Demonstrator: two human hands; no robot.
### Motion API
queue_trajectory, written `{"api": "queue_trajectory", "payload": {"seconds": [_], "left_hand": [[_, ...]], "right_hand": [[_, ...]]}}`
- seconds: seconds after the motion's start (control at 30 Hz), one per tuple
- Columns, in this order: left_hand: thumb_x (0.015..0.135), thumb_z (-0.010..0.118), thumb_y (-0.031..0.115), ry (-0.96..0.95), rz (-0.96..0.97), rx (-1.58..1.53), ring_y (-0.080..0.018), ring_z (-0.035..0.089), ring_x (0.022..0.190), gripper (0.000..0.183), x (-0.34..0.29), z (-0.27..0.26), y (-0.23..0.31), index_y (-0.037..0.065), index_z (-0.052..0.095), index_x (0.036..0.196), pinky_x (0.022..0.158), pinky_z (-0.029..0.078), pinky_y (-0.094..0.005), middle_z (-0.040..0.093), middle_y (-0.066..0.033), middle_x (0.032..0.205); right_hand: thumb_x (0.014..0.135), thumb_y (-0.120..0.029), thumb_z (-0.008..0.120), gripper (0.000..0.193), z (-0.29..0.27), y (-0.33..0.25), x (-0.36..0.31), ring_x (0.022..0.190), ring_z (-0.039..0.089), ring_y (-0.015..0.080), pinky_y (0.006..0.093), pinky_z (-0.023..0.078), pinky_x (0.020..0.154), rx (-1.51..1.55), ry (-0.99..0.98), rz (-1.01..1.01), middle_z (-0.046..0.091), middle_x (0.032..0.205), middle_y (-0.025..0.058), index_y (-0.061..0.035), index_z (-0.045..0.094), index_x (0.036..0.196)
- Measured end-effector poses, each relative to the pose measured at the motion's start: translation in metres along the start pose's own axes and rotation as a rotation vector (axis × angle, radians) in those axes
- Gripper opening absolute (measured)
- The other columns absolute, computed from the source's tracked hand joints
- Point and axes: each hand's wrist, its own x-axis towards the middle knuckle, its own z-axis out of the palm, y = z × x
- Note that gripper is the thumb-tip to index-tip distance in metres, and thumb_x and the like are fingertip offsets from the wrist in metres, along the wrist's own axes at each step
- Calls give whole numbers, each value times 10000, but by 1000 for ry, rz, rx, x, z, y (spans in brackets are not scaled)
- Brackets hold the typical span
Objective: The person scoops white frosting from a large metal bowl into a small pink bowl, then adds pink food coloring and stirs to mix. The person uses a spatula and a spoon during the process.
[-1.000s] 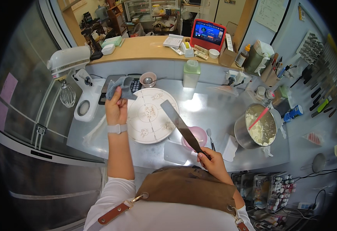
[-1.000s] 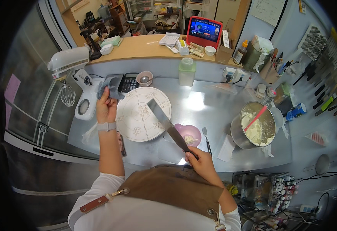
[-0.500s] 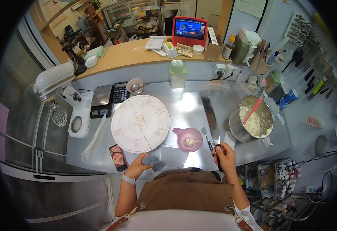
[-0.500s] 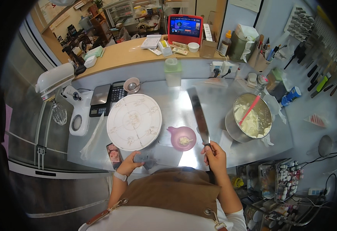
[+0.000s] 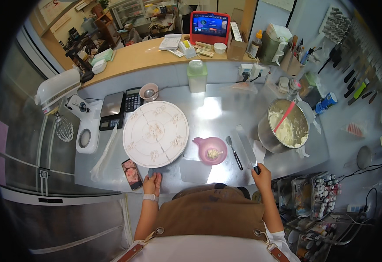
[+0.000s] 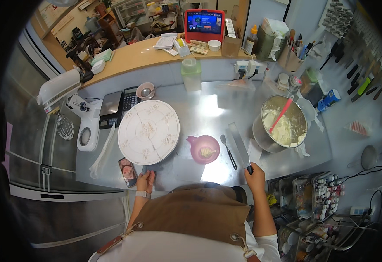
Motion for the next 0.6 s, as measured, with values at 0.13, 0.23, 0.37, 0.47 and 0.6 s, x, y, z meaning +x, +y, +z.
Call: {"api": "queue_trajectory", "payload": {"seconds": [0.13,0.23,0.37,0.47,0.6], "left_hand": [[875,571,-60,-20,44,69,-328,659,990,551,2,-8,9,6,301,1350,874,587,-415,556,-162,1120],[858,575,-19,61,70,287,-305,660,950,567,0,-16,18,37,323,1363,804,594,-382,542,-138,1204],[855,576,10,105,73,369,-245,655,933,452,-3,-26,23,56,417,1275,721,579,-326,564,-104,1164],[857,571,18,113,78,408,-216,650,925,379,-6,-29,21,66,456,1215,690,565,-299,563,-92,1163],[855,567,22,106,103,461,-208,646,906,359,-10,-26,16,69,467,1196,684,559,-289,552,-81,1176]], "right_hand": [[791,-166,689,359,13,25,7,908,648,413,432,516,813,-103,52,-21,670,974,254,43,644,1079],[789,-160,679,371,23,41,14,941,625,420,442,502,844,-194,91,-31,646,1018,257,49,637,1093],[773,-139,682,357,38,54,20,913,620,412,436,501,825,-183,141,-60,639,967,240,55,641,1069],[780,-136,668,358,50,54,24,935,612,413,443,496,842,-173,118,-43,630,1000,240,49,638,1086],[797,-123,642,383,62,44,31,971,608,409,442,490,876,-131,108,-63,629,1038,233,42,613,1141]]}}
